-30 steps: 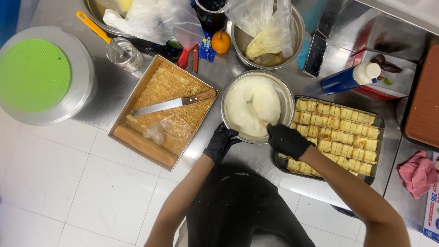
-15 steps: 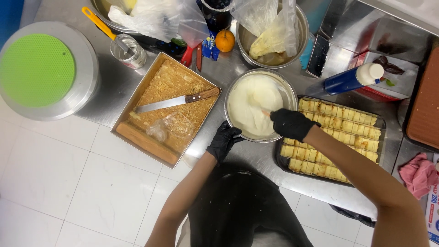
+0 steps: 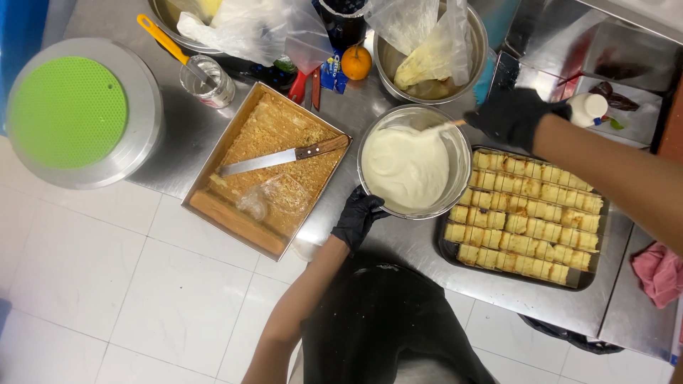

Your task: The recorder is mixing white cream in a bowl and then spreading it over individual square cake pieces arranged on a tray.

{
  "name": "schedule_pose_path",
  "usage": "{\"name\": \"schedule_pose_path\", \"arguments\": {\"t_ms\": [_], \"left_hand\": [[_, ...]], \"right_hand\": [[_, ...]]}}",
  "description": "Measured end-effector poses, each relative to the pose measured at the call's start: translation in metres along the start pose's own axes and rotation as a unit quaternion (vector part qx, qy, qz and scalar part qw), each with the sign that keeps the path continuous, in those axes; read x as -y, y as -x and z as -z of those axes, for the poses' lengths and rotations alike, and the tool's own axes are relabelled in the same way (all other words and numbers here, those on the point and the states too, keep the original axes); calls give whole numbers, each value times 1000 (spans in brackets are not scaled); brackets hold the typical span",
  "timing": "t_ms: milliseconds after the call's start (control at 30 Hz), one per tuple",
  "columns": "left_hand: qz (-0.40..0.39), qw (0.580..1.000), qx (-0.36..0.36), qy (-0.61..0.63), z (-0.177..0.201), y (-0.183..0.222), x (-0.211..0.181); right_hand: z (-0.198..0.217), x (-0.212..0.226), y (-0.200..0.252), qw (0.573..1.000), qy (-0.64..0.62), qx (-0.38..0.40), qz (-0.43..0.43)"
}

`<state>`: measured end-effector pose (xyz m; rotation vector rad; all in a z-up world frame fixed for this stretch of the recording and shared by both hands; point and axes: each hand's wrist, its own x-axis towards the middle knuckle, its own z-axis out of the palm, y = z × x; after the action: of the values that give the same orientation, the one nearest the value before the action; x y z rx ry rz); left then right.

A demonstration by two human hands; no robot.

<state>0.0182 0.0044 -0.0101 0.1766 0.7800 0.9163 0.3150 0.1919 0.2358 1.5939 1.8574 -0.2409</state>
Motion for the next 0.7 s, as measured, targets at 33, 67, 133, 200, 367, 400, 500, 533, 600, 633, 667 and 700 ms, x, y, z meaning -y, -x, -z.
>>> {"name": "schedule_pose_path", "arguments": {"t_ms": [33, 67, 133, 200, 367, 400, 500, 533, 600, 633, 667, 700], "left_hand": [[0, 1000, -1, 5, -6, 2, -3], [9, 1000, -20, -12, -13, 4, -7], [17, 999, -41, -28, -15, 3, -7], [19, 999, -34, -1, -7, -2, 2], [44, 999, -2, 12, 4, -7, -1], [51, 998, 22, 32, 13, -13, 4], [44, 998, 24, 22, 10, -11, 2], [44, 998, 25, 21, 7, -11, 0], [44, 999, 24, 8, 5, -7, -3], [46, 999, 23, 8, 2, -3, -5], [47, 999, 20, 2, -1, -1, -8], [48, 999, 17, -4, -4, 2, -11]], "right_hand": [[-51, -16, -6, 1000, 5, 3, 2], [-96, -36, -9, 994, 0, 26, 110], [-118, -40, 26, 974, -3, 50, 221], [-83, -3, 94, 911, -310, 272, 19], [-104, 70, 131, 731, -597, 325, -55], [-114, 83, 131, 632, -701, 326, -53], [-179, 104, 91, 315, -889, 330, -19], [-162, 101, 100, 315, -890, 329, -19], [-129, 98, 119, 281, -920, 269, 43], [-121, 89, 129, 280, -921, 269, 41], [-114, 80, 138, 362, -904, 226, 33], [-106, 71, 147, 441, -879, 181, 24]]}}
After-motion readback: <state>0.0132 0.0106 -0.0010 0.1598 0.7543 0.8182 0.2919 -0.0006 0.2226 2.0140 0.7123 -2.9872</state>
